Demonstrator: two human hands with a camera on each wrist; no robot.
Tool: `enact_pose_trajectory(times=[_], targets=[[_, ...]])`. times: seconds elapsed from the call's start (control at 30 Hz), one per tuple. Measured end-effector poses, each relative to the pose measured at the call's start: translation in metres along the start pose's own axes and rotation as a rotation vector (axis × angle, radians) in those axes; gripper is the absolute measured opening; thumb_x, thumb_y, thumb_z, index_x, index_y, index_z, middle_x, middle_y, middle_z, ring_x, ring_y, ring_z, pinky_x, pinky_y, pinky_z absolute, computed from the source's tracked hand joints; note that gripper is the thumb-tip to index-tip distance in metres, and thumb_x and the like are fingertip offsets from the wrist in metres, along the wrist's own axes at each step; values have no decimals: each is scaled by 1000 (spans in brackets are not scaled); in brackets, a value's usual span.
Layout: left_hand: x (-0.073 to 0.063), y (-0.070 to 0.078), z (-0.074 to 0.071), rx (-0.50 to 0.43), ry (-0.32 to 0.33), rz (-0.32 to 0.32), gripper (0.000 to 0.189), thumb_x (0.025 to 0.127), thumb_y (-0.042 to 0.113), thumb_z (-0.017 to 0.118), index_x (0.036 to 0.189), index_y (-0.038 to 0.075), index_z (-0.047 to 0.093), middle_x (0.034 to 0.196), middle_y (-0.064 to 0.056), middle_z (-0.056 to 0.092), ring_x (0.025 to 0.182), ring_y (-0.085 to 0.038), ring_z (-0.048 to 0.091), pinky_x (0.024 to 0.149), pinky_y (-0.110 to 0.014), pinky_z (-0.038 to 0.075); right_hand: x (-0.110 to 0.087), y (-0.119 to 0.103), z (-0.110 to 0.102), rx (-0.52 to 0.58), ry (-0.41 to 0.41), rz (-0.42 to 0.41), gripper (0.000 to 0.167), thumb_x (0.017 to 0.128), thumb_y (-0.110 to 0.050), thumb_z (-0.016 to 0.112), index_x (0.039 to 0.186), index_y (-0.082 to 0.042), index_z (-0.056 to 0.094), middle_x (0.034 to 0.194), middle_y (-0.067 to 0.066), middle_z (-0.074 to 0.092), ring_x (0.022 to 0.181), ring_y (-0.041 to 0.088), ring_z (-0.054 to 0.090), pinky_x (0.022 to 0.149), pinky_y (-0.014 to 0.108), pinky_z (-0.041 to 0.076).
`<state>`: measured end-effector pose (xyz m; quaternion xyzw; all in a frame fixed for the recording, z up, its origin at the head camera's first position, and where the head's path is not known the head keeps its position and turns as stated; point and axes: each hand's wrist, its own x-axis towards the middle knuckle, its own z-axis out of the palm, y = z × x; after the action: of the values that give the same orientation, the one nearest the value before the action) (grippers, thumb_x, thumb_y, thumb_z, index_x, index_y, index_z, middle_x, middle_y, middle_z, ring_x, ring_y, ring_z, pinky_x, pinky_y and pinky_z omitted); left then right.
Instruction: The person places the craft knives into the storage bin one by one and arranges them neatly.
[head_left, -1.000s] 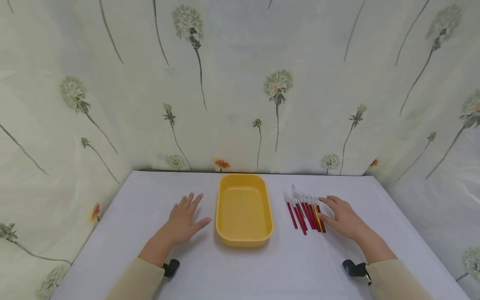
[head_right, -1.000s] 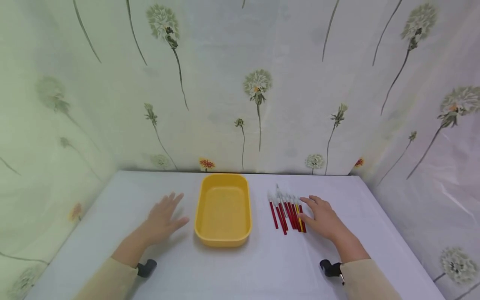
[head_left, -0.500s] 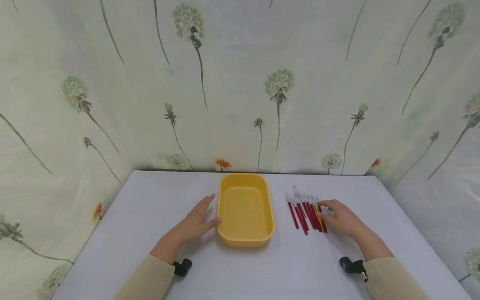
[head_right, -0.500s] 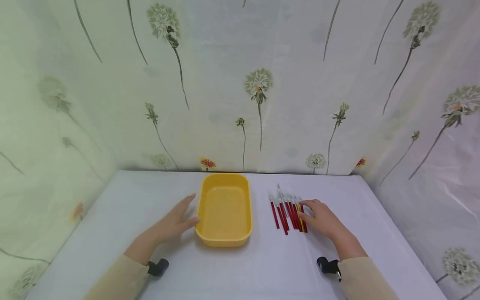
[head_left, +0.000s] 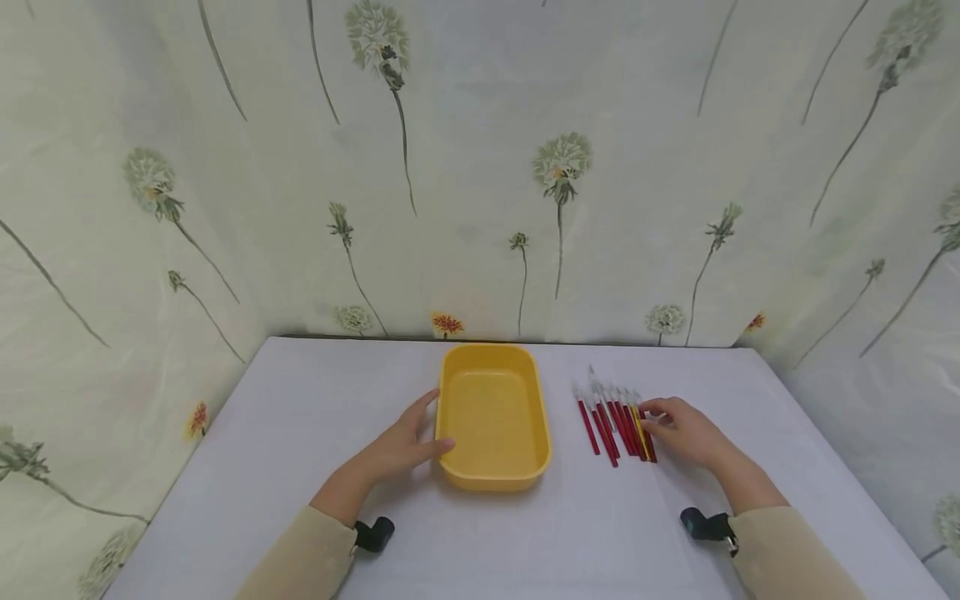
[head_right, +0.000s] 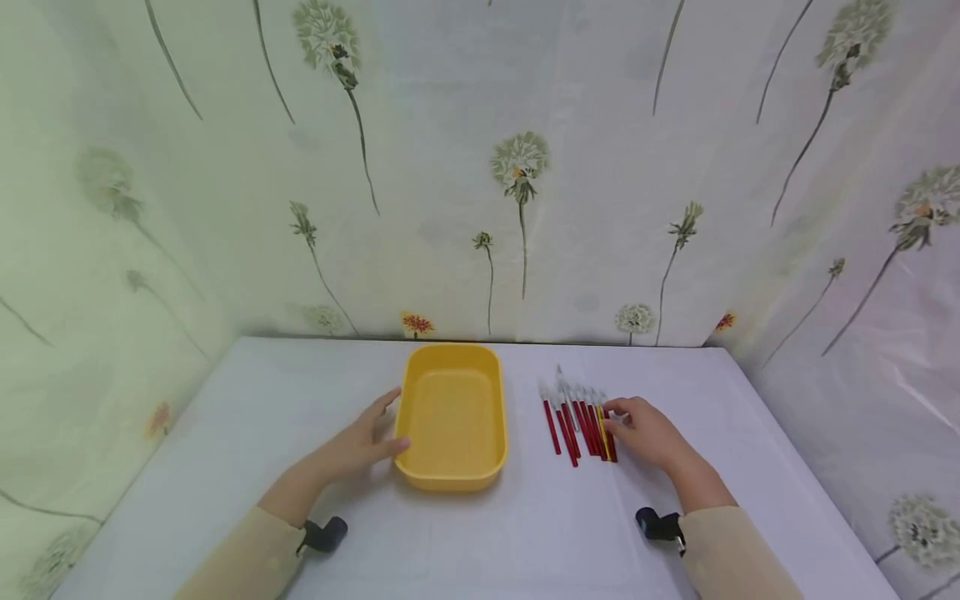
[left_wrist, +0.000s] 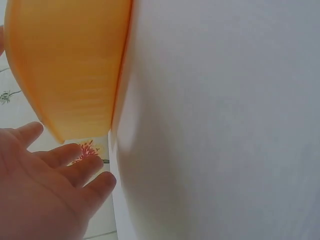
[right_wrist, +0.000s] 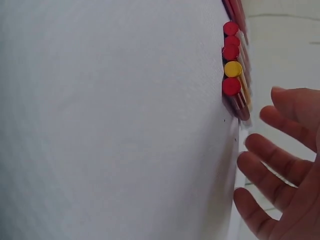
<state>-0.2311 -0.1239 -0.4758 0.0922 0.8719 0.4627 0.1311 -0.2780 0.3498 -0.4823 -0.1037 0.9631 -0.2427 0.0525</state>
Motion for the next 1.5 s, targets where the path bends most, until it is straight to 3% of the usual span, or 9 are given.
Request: enact_pose_trajectory(times=[0.27,0.67,1.03,1.5], targets=[[-1,1,3,-20,-15,-24,96,86,46,77,161,28,18,162,-17,27,147,-38,29,114,-61,30,5,0,0,22,-5,16,37,98,-22,65,126,2,61,105,15,65,93,29,60,79,48,53],[-4,5,6,-96,-31,-26,101,84,41,81,161,23,18,164,-9,25,147,-34,31,116,-53,33,6,1,5,66,-6,34,31,98,-16,63,124,2,62,96,11,64,88,26,59,72,41,50],[-2,1,8,-171,-78,24,107,83,33,84,161,17,13,163,-14,23,141,-34,41,113,-48,39,9,1,3,80,-25,95,33,96,-13,66,125,1,61,102,17,67,91,29,62,78,48,54],[-4,-2,7,-238,-119,32,112,81,33,86,162,19,9,165,-15,18,140,-35,42,112,-50,38,17,8,1,76,-72,194,39,93,-16,68,130,-3,62,105,19,67,92,30,63,79,47,57]])
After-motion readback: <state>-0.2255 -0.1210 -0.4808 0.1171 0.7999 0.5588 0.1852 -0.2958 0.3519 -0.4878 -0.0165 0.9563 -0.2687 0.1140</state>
